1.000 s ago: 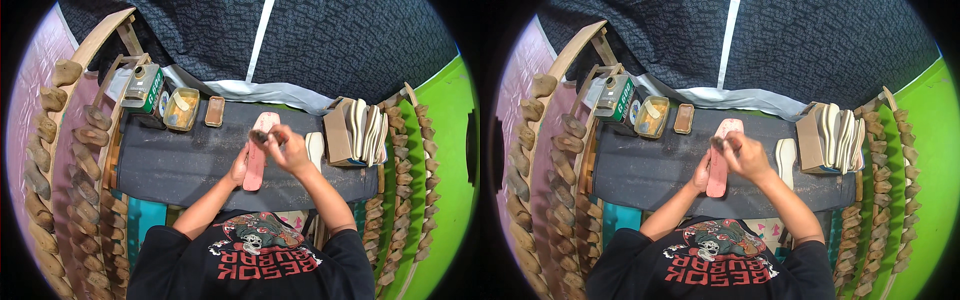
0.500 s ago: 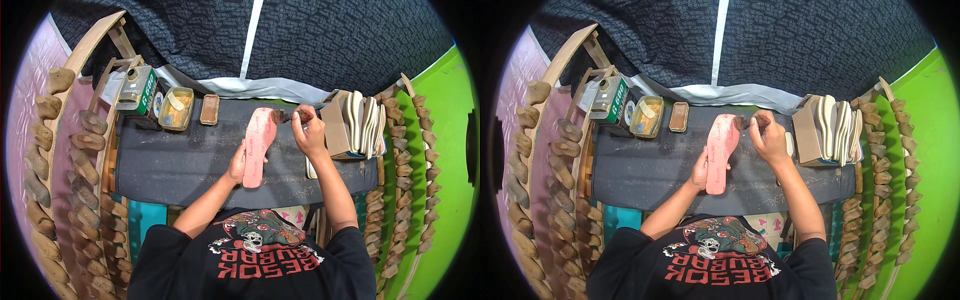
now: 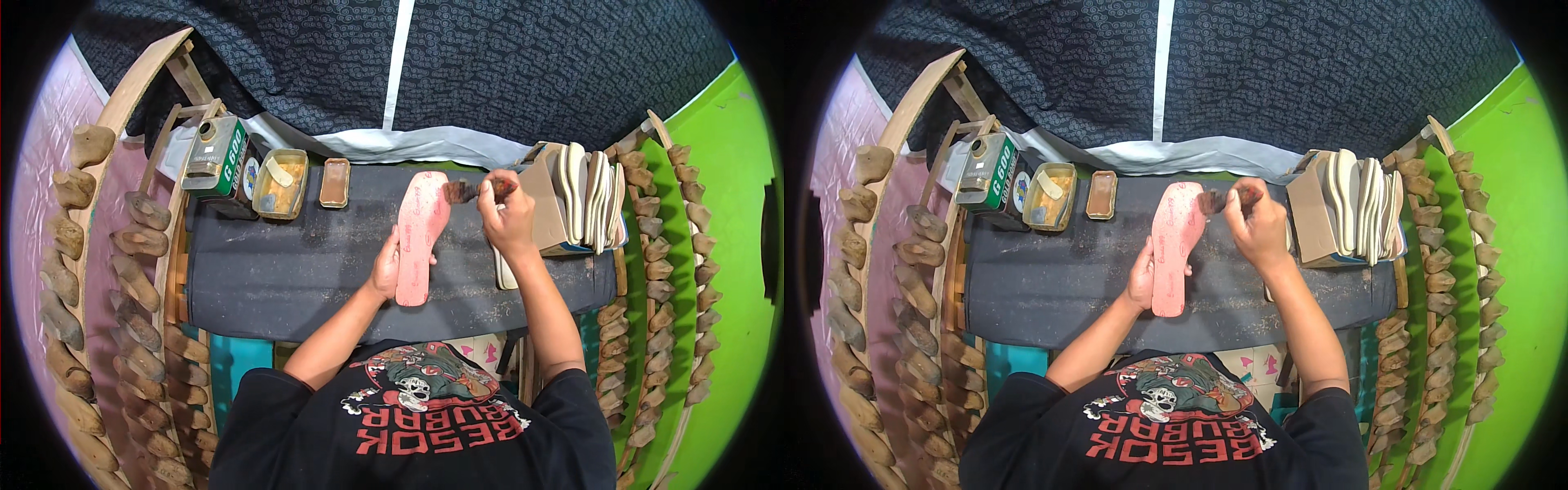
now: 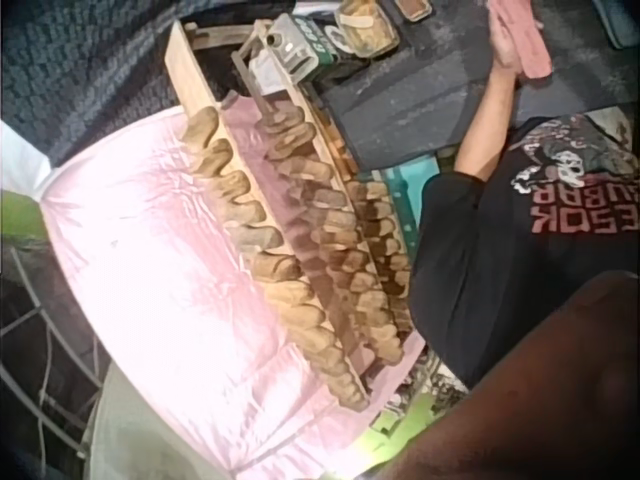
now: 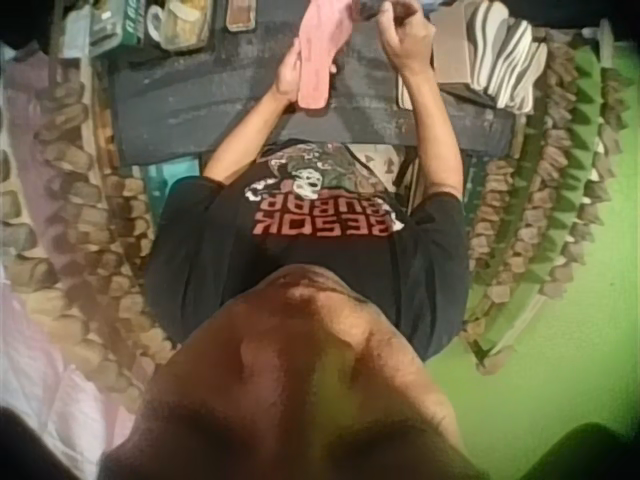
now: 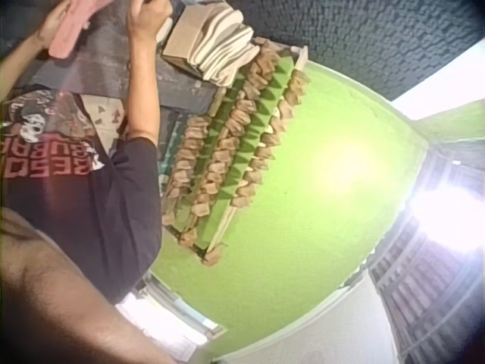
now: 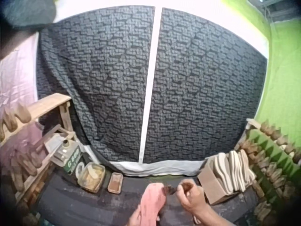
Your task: The person applies adhesive to shoe insoles using a brush, washes shoe components in a basket by hand, and takes additional insoles from a box to coat them.
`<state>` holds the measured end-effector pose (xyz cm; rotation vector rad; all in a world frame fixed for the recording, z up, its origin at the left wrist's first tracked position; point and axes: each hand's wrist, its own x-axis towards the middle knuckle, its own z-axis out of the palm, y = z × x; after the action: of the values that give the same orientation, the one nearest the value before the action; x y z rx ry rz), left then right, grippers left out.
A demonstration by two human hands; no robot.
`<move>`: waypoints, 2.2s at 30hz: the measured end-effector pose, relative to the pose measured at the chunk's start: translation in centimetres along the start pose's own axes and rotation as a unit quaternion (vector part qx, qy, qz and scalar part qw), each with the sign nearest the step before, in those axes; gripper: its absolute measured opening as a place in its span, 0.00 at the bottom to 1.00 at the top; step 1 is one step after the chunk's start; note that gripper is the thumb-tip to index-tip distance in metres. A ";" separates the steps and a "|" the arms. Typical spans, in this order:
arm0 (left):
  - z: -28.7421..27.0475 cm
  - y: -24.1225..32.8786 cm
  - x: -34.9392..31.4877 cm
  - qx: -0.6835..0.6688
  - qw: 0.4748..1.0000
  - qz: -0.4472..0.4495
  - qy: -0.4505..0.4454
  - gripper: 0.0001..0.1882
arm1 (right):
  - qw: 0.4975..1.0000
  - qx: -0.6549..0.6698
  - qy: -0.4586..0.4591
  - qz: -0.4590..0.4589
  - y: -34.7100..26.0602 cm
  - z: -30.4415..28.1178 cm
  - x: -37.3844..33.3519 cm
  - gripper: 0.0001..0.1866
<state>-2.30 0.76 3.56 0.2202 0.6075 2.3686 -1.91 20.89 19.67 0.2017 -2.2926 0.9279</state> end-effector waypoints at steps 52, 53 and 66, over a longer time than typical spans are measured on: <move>0.5 0.5 2.1 0.004 0.999 0.032 -0.006 0.31 | 0.997 0.016 -0.070 -0.040 -0.7 0.7 -4.6 0.09; 0.8 0.4 2.2 0.003 0.999 0.047 0.015 0.32 | 0.991 0.022 -0.110 -0.079 -1.2 0.9 -5.1 0.09; -1.0 1.0 -0.8 -0.010 0.998 0.035 0.054 0.31 | 0.983 0.064 -0.120 -0.124 -3.5 5.4 -6.4 0.08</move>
<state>-2.59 -0.77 3.21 0.1057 0.6361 2.4662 1.59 14.07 14.79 0.6723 -2.3548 0.9643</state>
